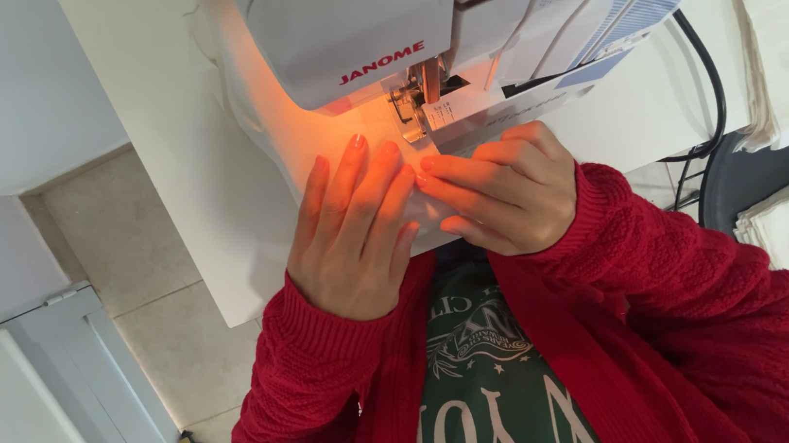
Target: Sewing small pieces of white fabric using a serger machine at a workbench.
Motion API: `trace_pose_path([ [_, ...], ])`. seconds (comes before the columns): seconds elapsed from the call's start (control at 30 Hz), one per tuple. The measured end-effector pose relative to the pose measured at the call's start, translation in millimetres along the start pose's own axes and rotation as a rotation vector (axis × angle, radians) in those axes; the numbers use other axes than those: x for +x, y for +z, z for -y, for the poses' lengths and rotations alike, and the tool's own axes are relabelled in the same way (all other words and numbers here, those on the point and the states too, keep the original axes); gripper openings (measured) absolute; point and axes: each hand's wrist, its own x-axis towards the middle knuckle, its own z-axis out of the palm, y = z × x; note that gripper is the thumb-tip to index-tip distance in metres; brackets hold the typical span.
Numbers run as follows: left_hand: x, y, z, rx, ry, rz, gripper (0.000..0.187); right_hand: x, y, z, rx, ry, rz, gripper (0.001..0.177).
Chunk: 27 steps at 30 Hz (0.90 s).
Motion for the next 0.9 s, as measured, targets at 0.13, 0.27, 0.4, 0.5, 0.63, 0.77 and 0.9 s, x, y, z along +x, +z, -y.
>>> trace_pose_path([
  [0.13,0.6,1.0,2.2,0.022,0.006,-0.008,0.034,0.8,4.1,-0.4,-0.012,0.008,-0.029,0.028],
  [0.27,1.1,2.0,3.5,0.037,0.011,-0.023,0.035,-0.2,6.9,-0.3,-0.017,0.016,-0.044,0.029],
  [0.4,0.5,1.4,3.4,0.051,0.002,-0.003,0.037,1.8,7.3,0.5,-0.018,0.026,-0.052,0.030],
  [0.5,1.0,2.7,3.1,0.027,0.002,0.004,0.039,2.9,8.6,-0.4,-0.007,0.032,-0.055,0.029],
  [0.63,5.7,4.2,0.1,0.024,-0.013,-0.022,0.038,2.1,10.2,-1.9,-0.026,0.013,-0.080,0.030],
  [0.77,2.9,7.2,8.9,0.026,-0.005,-0.015,0.039,1.2,5.5,-0.4,-0.057,0.017,-0.034,0.031],
  [0.9,2.9,7.9,13.0,0.048,0.033,-0.033,0.036,3.2,5.6,-0.8,-0.055,0.023,-0.066,0.028],
])
